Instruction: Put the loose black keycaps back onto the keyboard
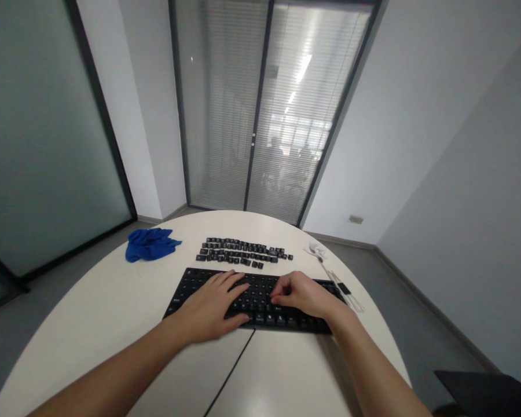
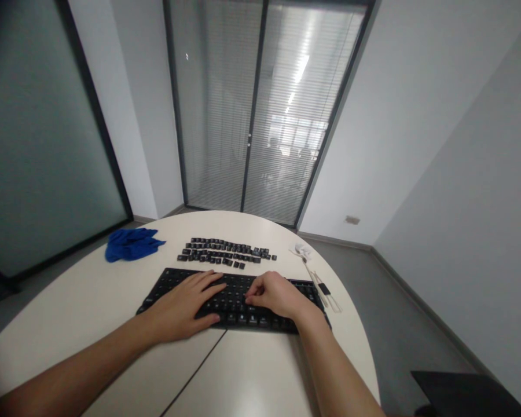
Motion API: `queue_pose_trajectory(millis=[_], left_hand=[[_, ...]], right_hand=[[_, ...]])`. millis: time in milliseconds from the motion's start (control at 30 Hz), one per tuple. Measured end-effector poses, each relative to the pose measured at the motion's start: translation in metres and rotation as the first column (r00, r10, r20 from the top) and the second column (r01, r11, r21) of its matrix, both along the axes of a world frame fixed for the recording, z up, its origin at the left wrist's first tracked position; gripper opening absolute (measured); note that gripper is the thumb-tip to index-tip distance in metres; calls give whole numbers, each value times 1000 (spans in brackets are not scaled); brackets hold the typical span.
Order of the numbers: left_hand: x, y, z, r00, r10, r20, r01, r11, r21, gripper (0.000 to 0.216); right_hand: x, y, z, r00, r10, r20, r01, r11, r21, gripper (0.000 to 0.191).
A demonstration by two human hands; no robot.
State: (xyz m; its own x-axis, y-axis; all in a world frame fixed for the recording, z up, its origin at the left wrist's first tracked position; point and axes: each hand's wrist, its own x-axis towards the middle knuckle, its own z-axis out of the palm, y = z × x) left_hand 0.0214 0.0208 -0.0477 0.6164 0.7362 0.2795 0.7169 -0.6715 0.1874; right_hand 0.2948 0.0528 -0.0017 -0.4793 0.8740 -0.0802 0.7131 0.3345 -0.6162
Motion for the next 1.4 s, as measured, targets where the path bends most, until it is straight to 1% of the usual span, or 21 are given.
queue_pose_trajectory(millis=[100,200,400,467,567,700,767,833,900,967,1033,1133,1267,1333,1400], left_hand=[[2,-1,1,1000,5,-15,-5,1000,-6,61],[5,-2,2,1000,7,-10,-7,1000,-12,61],[13,-3,7,1000,-3,16,3,1000,-7,60],[18,-3,11,1000,-14,17,14,1000,-1,56],[29,2,17,1000,5,26,-5,1000,24,42],[43,19,22,997,71,28,-73,992,102,26],[49,33,25,998,63,6,-63,988,143,20],[55,48,29,999,45,-20,-41,985,168,15],[64,62,33,998,53,-41,-45,983,180,15],[74,72,34,992,71,-104,-51,983,179,16],[84,79,33,990,61,-130,-38,984,174,16],[94,84,28,987,56,-152,-30,985,167,17],[98,90,26,983,72,-170,-46,987,151,13],[99,92,26,982,74,-171,-49,988,143,11],[100,93,28,984,76,-162,-53,989,140,11]], right_hand=[[-2,-2,4,999,-15,48,15,1000,9,13],[-2,-3,6,997,-3,72,2,1000,14,11],[10,-2,4,999,31,22,-31,999,-15,15],[17,-1,3,999,34,2,-34,999,-16,15],[26,1,-1,997,64,-38,-65,998,-27,18],[31,7,-10,986,92,-140,-88,996,30,24],[31,10,-14,982,86,-167,-81,996,39,22],[32,12,-17,982,80,-174,-78,997,17,21],[33,12,-17,980,75,-186,-81,996,-25,23],[35,10,-15,974,74,-212,-93,993,-78,29],[37,8,-10,971,88,-223,-116,987,-113,39],[38,3,-1,978,132,-163,-148,985,-93,51],[35,-6,8,989,146,21,-146,989,-24,71],[32,-10,10,985,140,104,-142,990,14,76],[30,-13,11,979,139,151,-146,988,42,75]])
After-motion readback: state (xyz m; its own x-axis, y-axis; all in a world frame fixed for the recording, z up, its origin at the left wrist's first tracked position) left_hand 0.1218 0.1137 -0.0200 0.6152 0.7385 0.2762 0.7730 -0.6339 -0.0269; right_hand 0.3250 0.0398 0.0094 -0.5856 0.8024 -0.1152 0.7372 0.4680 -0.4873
